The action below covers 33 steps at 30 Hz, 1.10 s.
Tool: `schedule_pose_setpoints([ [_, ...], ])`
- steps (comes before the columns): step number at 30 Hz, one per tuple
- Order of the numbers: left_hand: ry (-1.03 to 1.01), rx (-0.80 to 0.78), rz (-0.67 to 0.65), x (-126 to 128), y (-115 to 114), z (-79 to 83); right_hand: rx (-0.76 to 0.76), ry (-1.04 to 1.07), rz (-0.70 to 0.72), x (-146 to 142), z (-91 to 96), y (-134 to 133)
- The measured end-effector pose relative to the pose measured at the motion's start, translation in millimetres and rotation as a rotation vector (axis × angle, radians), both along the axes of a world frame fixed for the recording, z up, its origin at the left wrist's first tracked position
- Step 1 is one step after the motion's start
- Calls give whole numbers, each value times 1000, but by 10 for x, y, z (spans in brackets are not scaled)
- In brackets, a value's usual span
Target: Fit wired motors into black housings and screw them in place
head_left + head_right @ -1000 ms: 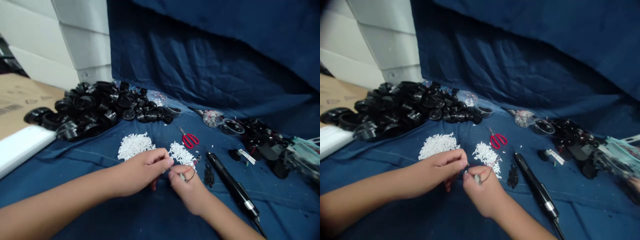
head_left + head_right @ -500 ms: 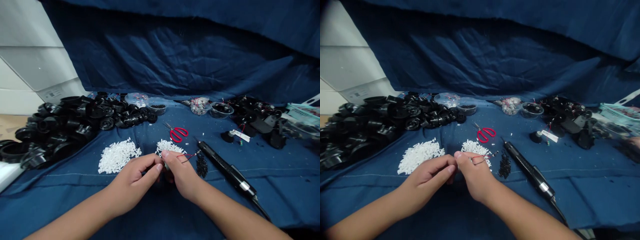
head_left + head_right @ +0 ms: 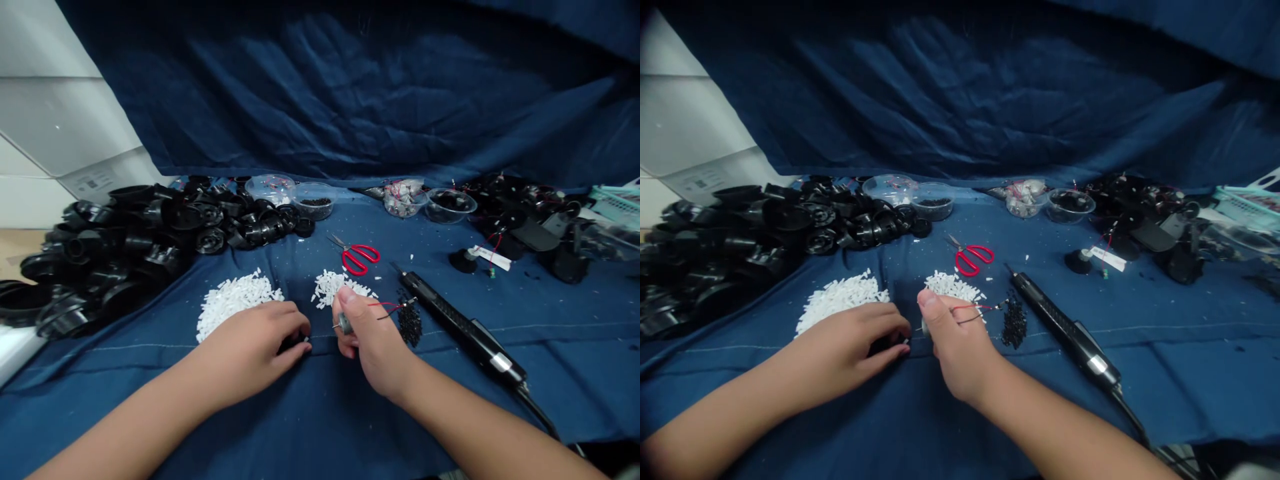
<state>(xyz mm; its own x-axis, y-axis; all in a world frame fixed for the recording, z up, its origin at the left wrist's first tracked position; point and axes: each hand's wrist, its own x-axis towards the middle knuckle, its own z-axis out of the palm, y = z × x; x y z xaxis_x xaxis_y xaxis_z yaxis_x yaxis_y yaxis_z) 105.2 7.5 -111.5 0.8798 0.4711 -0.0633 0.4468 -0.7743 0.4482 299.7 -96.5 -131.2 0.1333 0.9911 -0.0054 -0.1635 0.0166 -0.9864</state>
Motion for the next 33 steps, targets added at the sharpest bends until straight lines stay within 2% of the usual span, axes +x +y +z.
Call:
schedule_pose_setpoints([
  [6,-10,1,-35,7,5,-63,34,-129,47,-6,65,-61],
  [10,-44,-8,-70,0,11,-38,-21,-130,98,-53,121,-97],
  [12,-66,-24,-110,-22,28,-15,-101,2,184,-100,134,-117],
  [15,-100,-50,-174,-79,49,-4,-269,341,348,-168,133,-154],
  [17,-156,-89,-213,-124,48,-15,-338,405,417,-188,122,-181],
  [20,-242,-131,-244,-183,30,-39,-282,139,395,-173,113,-212],
  [25,-252,-157,-276,-242,2,-88,80,-441,278,-113,123,-181],
  [27,-270,-161,-291,-253,-23,-127,152,-638,224,-106,107,-156],
  [33,-279,-117,-300,-270,-115,-233,156,-853,201,-122,25,-154],
])
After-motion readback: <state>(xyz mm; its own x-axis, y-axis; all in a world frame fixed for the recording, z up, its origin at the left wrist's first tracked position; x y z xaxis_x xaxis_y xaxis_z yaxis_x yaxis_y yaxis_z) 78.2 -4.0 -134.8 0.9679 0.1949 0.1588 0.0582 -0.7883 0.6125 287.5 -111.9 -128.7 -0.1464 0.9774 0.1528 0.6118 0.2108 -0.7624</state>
